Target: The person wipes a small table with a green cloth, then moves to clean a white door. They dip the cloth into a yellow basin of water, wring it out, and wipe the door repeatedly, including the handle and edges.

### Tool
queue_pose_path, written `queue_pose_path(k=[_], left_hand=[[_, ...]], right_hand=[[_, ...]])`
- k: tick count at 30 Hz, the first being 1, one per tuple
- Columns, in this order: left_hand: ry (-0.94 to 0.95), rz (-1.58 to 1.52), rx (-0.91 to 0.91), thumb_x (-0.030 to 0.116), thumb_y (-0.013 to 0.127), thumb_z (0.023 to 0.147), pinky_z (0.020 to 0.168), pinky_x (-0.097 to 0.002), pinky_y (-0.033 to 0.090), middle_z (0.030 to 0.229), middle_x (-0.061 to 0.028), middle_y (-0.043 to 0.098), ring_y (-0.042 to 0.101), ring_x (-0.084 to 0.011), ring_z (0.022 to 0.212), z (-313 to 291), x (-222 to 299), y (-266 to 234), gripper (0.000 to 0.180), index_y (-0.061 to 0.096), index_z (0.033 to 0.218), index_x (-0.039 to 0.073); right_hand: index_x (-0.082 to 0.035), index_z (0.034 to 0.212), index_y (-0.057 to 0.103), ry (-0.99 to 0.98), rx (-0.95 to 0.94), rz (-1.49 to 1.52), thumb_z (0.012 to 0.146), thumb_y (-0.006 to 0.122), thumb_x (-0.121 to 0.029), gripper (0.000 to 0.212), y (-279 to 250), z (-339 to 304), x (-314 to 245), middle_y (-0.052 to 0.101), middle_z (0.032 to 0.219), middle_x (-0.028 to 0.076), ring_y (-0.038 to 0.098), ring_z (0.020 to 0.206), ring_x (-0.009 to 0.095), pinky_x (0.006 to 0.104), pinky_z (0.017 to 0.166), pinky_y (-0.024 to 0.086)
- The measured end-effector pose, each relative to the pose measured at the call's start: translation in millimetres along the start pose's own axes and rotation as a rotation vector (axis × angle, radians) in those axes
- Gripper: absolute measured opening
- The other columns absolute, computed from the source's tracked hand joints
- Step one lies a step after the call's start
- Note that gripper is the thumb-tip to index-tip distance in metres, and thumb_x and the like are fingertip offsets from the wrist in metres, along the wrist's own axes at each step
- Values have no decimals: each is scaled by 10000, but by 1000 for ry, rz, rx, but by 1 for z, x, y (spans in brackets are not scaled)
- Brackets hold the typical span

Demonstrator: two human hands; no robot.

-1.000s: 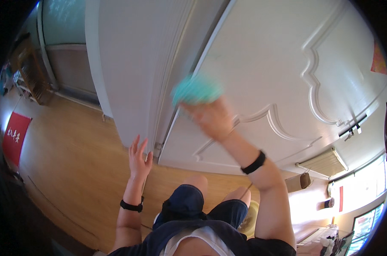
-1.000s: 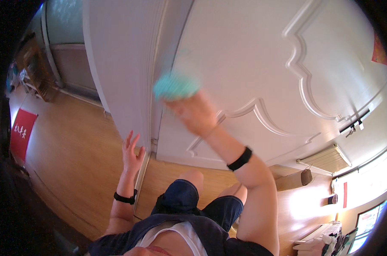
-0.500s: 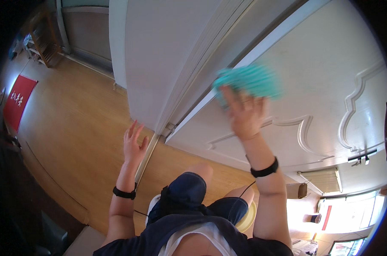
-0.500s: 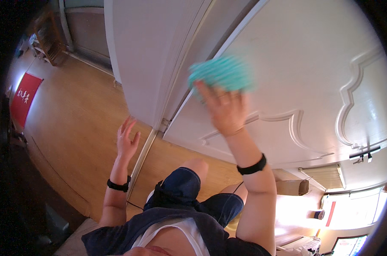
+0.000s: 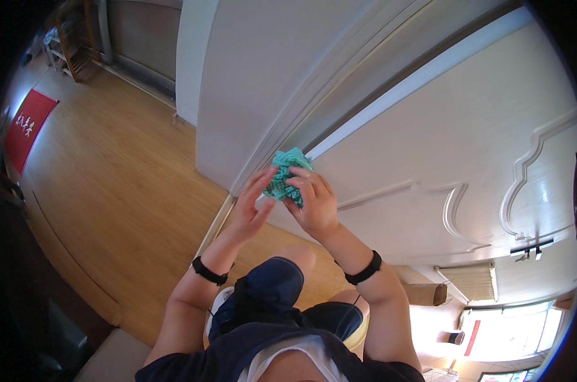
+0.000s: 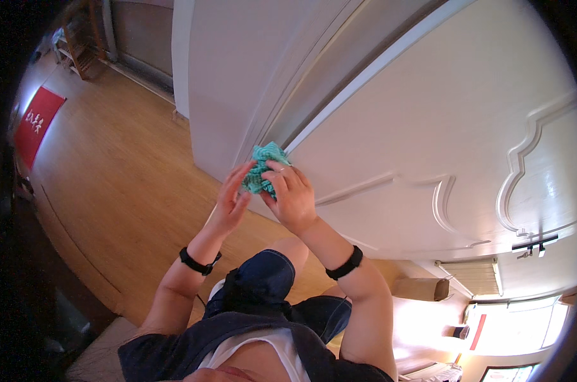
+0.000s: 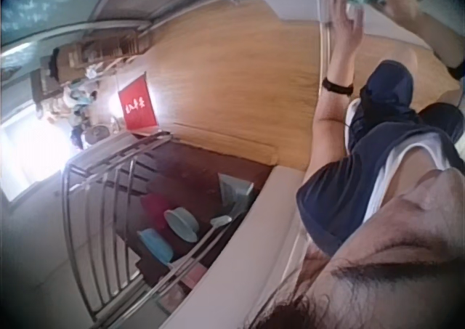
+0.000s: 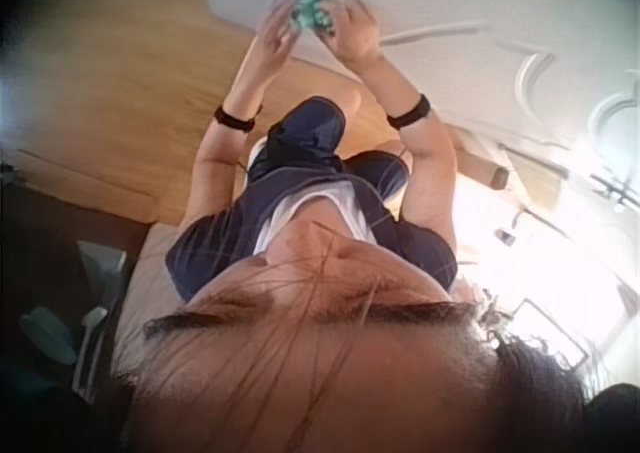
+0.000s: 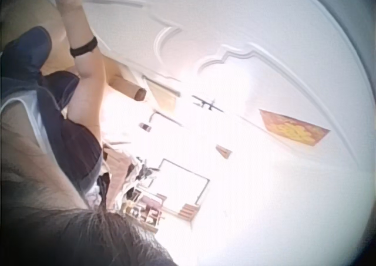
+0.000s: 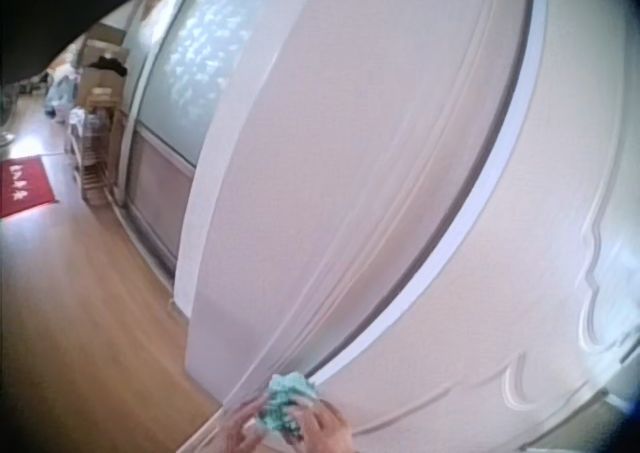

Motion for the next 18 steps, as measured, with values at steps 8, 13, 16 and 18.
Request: queue_pose_path(k=[8, 13, 16, 18], left_hand=[[229, 328, 216, -15, 694, 783, 731, -376, 499, 985, -109, 647, 623, -315, 873, 12, -10, 45, 163, 684, 934, 46], [164, 211, 297, -34, 666, 790, 843, -403, 506, 1109, -158, 643, 629, -340, 1004, 65, 24, 45, 254, 691, 1029, 46], [409, 251, 109, 32, 630, 829, 900, -458, 470, 1174, -187, 610, 586, -366, 1073, 111, 58, 81, 398, 609, 1227, 24], [463, 188, 24, 87, 616, 854, 904, -467, 461, 1205, -195, 598, 574, -379, 1077, 117, 56, 86, 431, 573, 1275, 2]], right_hand=[[-7, 1340, 549, -239, 457, -722, 878, 643, -284, 547, -167, 32, 8, 453, 1449, 222, 389, 1371, 434, 518, 1141, 274], [14, 1416, 468, -245, 470, -967, 934, 570, -442, 671, -162, 30, 37, 350, 1533, 260, 254, 1452, 466, 549, 1183, 167], [19, 1428, 446, -197, 483, -959, 941, 547, -502, 721, -160, 27, 42, 344, 1531, 272, 251, 1449, 476, 558, 1186, 162], [45, 1442, 410, -280, 445, -998, 962, 519, -495, 731, -157, 27, 37, 318, 1544, 267, 247, 1451, 468, 563, 1182, 171]])
Point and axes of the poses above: each hand's wrist, its own z-axis towards the middle knuckle, its own y-axis out of the palm, x = y × z, the point moved 7 cm from there along z, towards the middle knuckle
